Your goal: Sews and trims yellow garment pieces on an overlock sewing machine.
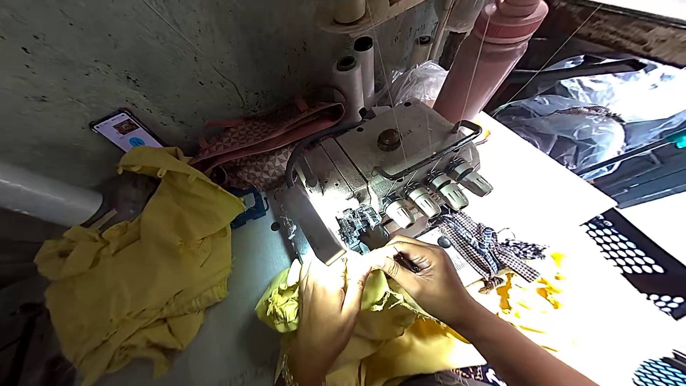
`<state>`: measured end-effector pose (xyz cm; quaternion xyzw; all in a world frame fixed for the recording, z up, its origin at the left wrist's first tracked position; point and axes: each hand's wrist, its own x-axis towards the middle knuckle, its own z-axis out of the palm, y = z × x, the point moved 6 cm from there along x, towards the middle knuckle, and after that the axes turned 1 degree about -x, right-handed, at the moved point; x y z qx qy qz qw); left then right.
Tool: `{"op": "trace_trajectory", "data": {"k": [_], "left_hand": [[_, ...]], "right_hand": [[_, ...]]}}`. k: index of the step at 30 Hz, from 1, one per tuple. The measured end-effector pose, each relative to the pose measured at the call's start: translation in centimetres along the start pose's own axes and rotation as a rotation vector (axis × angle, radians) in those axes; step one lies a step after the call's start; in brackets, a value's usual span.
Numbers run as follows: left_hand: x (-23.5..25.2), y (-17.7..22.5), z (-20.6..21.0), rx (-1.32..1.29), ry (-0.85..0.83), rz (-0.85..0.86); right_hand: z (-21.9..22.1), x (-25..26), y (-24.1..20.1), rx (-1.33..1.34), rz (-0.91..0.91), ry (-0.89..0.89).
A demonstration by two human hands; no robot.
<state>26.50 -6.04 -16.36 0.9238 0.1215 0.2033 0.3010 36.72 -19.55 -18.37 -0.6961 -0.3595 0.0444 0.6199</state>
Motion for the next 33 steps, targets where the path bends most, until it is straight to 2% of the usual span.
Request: {"op": "trace_trajectory", "data": {"k": [10, 12, 15, 17, 23, 33], "left_hand": [[-0.6, 0.0, -0.1, 0.059, 0.021, -0.072], [-0.5, 0.2, 0.1, 0.112, 0.054, -0.091], [-0.2, 0.7, 0.6, 0.233, 0.121, -0.124], [0.0, 0.8, 0.7, 0.26, 0.121, -0.171], [0.9, 0.4, 0.7, 0.272, 0.087, -0.226], [2.7, 1.6, 0.4, 0.394, -0.058, -0.221]], "right_hand": [[-0.1, -0.4, 0.1, -0.03, -0.02, 0.028], [0.1, -0.1, 0.6, -0.046, 0.032, 0.038], [0.6, 0.6, 1.7, 0.018, 0.204, 0.027], [0.5, 0.9, 1.8, -0.026, 0.235, 0.022], [0.5, 1.1, 0.6, -0.406, 0.033, 0.081], [0.8, 2.2, -0.9, -0.678, -0.11, 0.159]]}}
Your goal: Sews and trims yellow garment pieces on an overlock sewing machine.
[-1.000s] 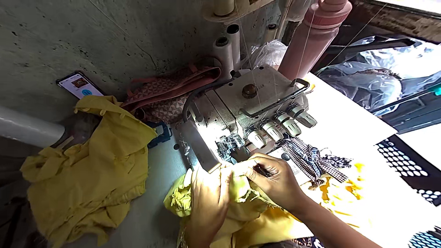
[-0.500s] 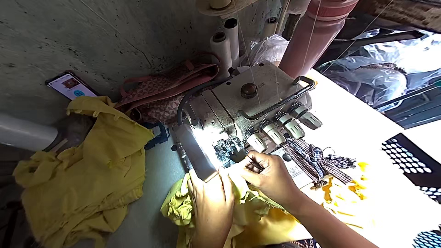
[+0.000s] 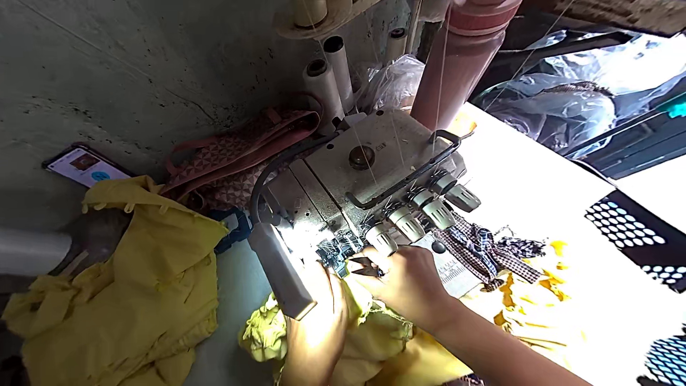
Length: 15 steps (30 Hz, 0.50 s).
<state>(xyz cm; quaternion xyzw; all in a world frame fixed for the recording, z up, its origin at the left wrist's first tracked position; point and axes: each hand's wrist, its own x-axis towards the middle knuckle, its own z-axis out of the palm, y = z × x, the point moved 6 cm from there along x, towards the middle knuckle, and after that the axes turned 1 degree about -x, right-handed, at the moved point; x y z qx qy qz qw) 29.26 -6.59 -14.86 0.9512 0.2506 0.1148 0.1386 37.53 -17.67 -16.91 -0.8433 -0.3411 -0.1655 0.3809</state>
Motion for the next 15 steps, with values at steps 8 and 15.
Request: {"op": "trace_trajectory", "data": {"k": [8, 15], "left_hand": [[-0.2, -2.6, 0.6, -0.189, -0.057, 0.041], [-0.8, -3.3, 1.0, -0.244, 0.115, 0.023]], "right_hand": [[0.3, -0.3, 1.5, 0.221, 0.168, -0.076], [0.5, -0.9, 2.1, 0.423, 0.09, -0.176]]}}
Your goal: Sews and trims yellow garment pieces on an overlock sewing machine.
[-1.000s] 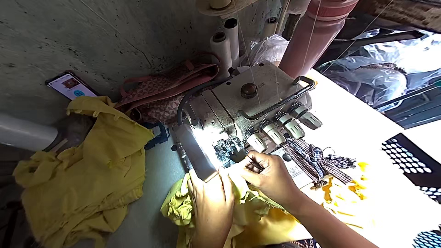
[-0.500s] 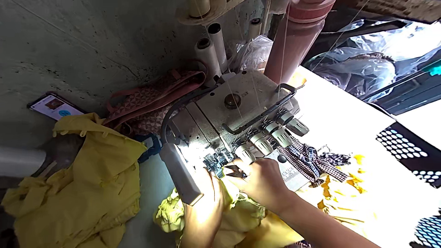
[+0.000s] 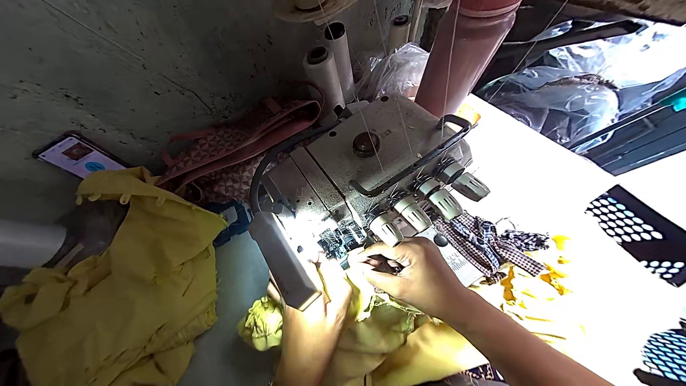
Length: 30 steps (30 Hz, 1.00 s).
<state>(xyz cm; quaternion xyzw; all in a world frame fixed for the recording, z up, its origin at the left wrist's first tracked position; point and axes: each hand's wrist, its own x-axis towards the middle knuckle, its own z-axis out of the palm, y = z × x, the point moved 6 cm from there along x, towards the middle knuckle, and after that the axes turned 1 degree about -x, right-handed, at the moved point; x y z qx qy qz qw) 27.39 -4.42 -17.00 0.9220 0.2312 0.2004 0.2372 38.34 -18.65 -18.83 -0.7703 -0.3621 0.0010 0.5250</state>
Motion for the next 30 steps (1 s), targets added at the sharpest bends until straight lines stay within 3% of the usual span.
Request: {"op": "trace_trajectory", "data": {"k": [10, 30], "left_hand": [[0.0, 0.9, 0.1, 0.137, -0.043, 0.051], [1.0, 1.1, 0.0, 0.153, -0.043, 0.063]], "right_hand": [[-0.3, 0.4, -0.6, -0.14, -0.02, -0.012], [0.0, 0.7, -0.7, -0.207, 0.013, 0.034]]}}
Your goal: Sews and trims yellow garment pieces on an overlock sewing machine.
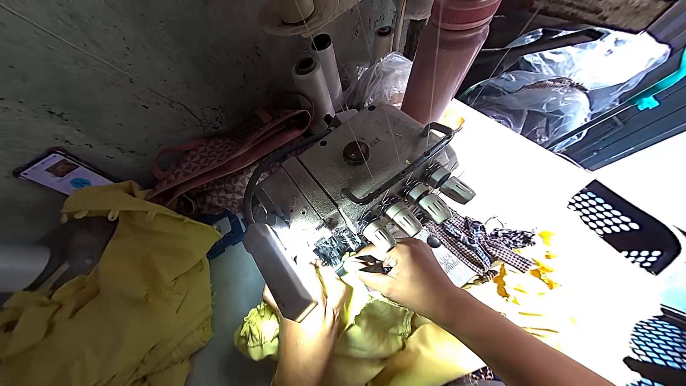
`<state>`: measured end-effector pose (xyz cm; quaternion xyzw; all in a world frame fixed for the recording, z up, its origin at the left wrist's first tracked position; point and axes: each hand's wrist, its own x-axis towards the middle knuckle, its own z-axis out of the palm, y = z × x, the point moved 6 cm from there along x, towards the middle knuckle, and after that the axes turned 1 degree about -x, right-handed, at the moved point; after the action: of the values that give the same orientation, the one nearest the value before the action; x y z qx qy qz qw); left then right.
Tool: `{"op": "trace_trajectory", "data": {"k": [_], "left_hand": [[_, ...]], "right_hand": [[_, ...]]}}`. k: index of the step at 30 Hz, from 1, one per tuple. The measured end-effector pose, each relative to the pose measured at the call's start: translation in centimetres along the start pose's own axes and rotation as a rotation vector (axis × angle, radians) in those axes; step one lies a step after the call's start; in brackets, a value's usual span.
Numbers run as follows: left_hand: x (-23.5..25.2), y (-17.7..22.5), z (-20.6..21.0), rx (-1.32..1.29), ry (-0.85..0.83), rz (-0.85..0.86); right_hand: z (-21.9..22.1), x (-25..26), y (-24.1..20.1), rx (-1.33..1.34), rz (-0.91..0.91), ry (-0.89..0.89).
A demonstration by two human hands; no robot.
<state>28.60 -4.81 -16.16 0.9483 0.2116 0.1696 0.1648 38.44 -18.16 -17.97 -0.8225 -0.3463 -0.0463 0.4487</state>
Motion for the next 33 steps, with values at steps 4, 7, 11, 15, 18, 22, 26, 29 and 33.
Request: {"op": "trace_trajectory", "data": {"k": [4, 7, 11, 15, 18, 22, 26, 29, 33], "left_hand": [[0.0, -0.5, 0.1, -0.017, -0.013, -0.035], [-0.1, -0.5, 0.2, -0.027, -0.015, -0.029], [0.0, -0.8, 0.3, -0.022, -0.022, -0.06], [0.1, -0.9, 0.3, -0.013, -0.036, -0.06], [-0.1, -1.5, 0.5, 0.01, -0.028, -0.092], [-0.1, -1.5, 0.3, 0.016, -0.015, -0.075], [0.1, -1.5, 0.3, 0.02, -0.013, -0.07], [0.3, -1.5, 0.2, 0.011, -0.005, -0.054], [0.1, -1.9, 0.3, -0.021, -0.013, -0.077]], "right_hand": [[0.1, 0.0, -0.1, -0.007, 0.014, 0.013], [0.0, 0.0, 0.0, -0.019, 0.004, 0.02], [0.1, 0.0, -0.1, -0.025, 0.002, 0.029], [0.1, 0.1, -0.2, -0.021, 0.01, 0.029], [0.1, 0.1, -0.1, -0.013, 0.007, 0.029], [0.3, 0.1, 0.0, 0.002, 0.015, 0.029], [0.3, 0.1, 0.1, 0.014, 0.016, 0.027], [0.3, 0.2, 0.4, 0.069, 0.028, -0.011], [0.4, 0.2, 0.6, 0.086, 0.056, -0.042]]}}
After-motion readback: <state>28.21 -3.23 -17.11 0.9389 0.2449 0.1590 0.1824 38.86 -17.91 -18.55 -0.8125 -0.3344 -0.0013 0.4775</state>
